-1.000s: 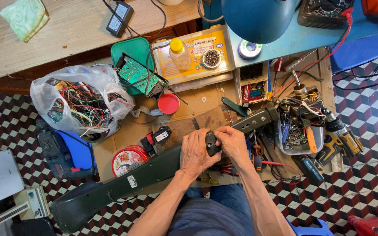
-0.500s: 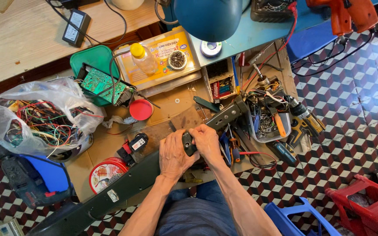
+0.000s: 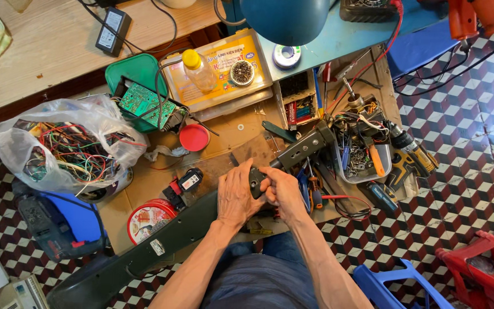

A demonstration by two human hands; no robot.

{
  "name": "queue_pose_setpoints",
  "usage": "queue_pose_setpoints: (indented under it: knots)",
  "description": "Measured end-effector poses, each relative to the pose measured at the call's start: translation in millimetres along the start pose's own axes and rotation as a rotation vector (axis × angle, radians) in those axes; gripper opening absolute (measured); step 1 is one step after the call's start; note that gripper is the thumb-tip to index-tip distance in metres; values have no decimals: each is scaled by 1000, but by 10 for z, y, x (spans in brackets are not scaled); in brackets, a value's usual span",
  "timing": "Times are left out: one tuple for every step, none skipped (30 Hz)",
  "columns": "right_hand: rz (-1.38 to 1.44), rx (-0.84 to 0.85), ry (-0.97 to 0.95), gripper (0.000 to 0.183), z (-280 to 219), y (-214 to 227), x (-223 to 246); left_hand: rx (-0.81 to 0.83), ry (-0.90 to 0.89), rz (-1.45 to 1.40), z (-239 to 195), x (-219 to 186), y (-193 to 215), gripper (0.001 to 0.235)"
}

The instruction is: The person assembles a long green plastic housing by drilling holes, inserting screws, and tightening them with a screwdriver. They handle a power drill, a screwdriver, screws, and the housing parts on a cluttered workbench.

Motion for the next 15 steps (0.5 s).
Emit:
queue_pose_setpoints:
  knots:
    - [10, 7, -7, 37, 24, 16, -17, 14, -22, -1, 4, -2, 4, 91]
    - [21, 12, -11, 38, 42, 19, -32, 42, -43, -1, 15, -1, 5, 88]
    - [49, 23, -16, 38, 52, 8, -49, 71, -63, -1, 20, 3, 14, 85]
    - [75, 29, -17, 38, 59, 9, -45, 98, -89, -5, 41, -5, 7, 83]
    - [102, 35, -17, 38, 50, 12, -42, 122, -79, -7, 53, 1, 11, 81]
    - [101, 32, -19, 39, 28, 28, -41, 148, -73, -12, 68, 5, 8, 79]
    - [101, 29, -21, 39, 1, 31, -52, 173, -67, -17, 80, 6, 3, 78]
    - [100, 24, -22, 40, -35, 44, -65, 171, -80, 1, 93, 3, 7, 76]
    - [56, 2, 8, 40, -96, 91, -79, 169, -92, 20, 104, 2, 10, 73]
    - [10, -22, 36, 40, -182, 158, -115, 166, -103, 38, 101, -3, 8, 71]
    - [-36, -45, 64, 41, -260, 222, -158, 176, -91, 32, 100, 2, 4, 69]
    - [-37, -91, 59, 41, -342, 320, -207, 187, -78, 28, 100, 5, -3, 67]
    - [-37, -137, 54, 41, -443, 465, -245, 198, -65, 24, 102, 5, -12, 65]
    - [-38, -179, 49, 42, -535, 611, -279, 185, -78, 29, 113, 4, -8, 65]
    - [-40, -228, 83, 41, -623, 760, -308, 173, -92, 34, 129, 2, -12, 65]
Point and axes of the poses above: each hand's wrist, its own z-axis towards the middle knuckle, its own y-axis out of the back of the hand, x = y × z, the point moved 3 cm from there along z, towards the middle knuckle, and after that the axes turned 7 degrees about -z, right-handed, at the moved point
